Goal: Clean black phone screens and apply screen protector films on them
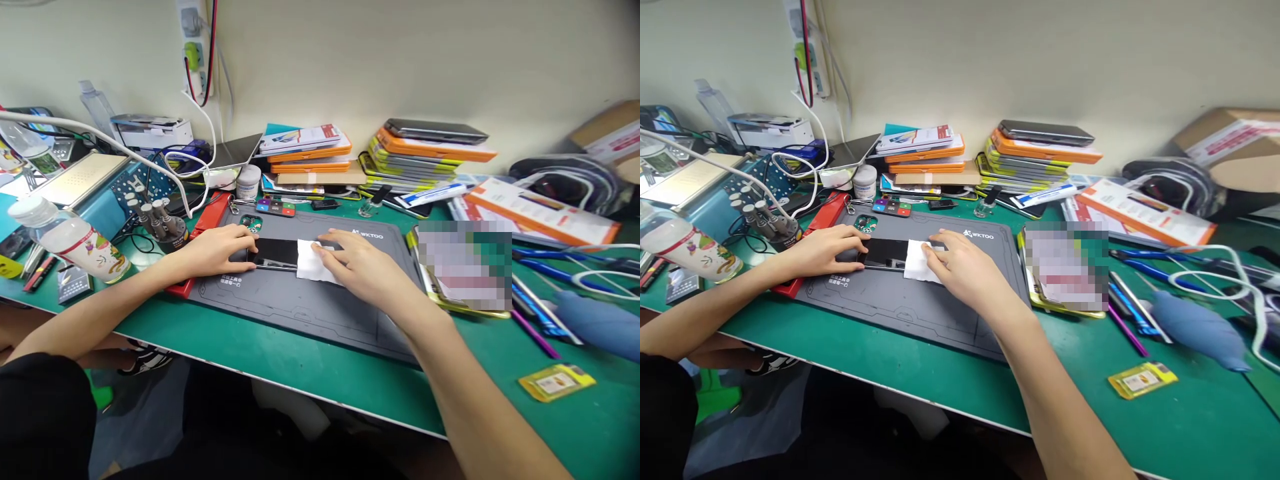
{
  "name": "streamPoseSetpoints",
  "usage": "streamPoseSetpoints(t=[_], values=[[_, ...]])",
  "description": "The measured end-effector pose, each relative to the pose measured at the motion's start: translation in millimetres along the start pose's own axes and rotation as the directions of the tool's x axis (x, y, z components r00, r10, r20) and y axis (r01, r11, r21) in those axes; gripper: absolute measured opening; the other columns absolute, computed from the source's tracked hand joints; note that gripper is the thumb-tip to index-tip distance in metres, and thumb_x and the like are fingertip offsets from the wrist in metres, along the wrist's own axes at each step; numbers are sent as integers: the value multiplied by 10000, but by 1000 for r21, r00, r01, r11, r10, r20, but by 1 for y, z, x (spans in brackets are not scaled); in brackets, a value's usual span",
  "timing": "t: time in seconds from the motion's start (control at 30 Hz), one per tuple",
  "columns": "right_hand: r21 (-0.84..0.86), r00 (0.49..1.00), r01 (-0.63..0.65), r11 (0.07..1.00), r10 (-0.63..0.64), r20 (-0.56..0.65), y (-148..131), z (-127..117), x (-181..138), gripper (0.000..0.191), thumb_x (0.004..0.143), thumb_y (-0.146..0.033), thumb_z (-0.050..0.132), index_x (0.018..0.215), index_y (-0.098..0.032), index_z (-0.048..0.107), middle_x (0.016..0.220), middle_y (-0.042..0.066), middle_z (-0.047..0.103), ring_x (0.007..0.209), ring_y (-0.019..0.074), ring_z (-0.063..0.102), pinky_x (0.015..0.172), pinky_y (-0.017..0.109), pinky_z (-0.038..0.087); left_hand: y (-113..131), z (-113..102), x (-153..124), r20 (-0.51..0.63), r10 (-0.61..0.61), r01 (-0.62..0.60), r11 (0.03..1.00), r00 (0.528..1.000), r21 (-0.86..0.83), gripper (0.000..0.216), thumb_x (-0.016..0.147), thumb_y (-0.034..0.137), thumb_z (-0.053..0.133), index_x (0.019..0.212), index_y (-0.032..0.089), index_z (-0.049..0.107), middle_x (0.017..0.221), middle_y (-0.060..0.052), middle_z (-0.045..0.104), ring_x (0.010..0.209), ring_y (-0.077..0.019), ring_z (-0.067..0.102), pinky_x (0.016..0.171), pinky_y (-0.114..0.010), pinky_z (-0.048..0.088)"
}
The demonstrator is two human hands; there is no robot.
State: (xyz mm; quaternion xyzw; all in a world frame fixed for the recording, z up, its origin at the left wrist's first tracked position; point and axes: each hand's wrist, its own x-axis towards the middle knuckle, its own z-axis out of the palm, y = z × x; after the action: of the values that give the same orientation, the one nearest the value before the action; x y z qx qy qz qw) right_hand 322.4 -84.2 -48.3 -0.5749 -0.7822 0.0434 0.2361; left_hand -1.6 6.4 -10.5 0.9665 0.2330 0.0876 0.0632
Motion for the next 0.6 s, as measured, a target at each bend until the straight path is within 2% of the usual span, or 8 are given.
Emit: streamPoseSetpoints(t=[0.1, 0.27, 0.47, 0.6], values=[[5, 999, -36, 999, 36, -3, 2, 0, 1, 561, 1111, -487, 380, 830, -269, 814, 1339, 90, 770, 1389, 347, 631, 1070, 537, 586, 1, -1, 0, 15, -9, 9, 1000, 1000, 4, 326, 1039, 514, 636, 1190, 230, 681, 1446, -106, 660, 1299, -278, 656, 1037, -390, 541], [-7, 999, 4, 1000, -3, 39, 1, -8, -7, 651, 1118, -506, 357, 677, -278, 779, 1429, 60, 723, 1417, 351, 606, 1062, 535, 588, 2, -1, 0, 7, -13, 13, 1000, 1000, -7, 319, 1034, 504, 646, 1190, 230, 690, 1435, -106, 662, 1300, -278, 656, 1036, -388, 545], [-93, 1000, -8, 996, 11, 26, 3, -8, -8, 588, 1128, -498, 335, 973, -278, 857, 1505, 98, 661, 1348, 342, 655, 1040, 520, 596, 2, 0, 0, 3, -6, 6, 1000, 1000, -1, 318, 1039, 502, 640, 1191, 227, 687, 1431, -112, 664, 1290, -277, 660, 1035, -389, 545], [-122, 998, 62, 991, -60, 19, 0, -9, -9, 555, 1137, -455, 332, 1053, -273, 850, 1486, 99, 674, 1303, 318, 679, 1031, 494, 605, 1, 1, 0, 1, -11, 11, 1000, 1000, -6, 317, 1030, 511, 649, 1177, 233, 690, 1436, -104, 662, 1287, -276, 660, 1021, -379, 547]])
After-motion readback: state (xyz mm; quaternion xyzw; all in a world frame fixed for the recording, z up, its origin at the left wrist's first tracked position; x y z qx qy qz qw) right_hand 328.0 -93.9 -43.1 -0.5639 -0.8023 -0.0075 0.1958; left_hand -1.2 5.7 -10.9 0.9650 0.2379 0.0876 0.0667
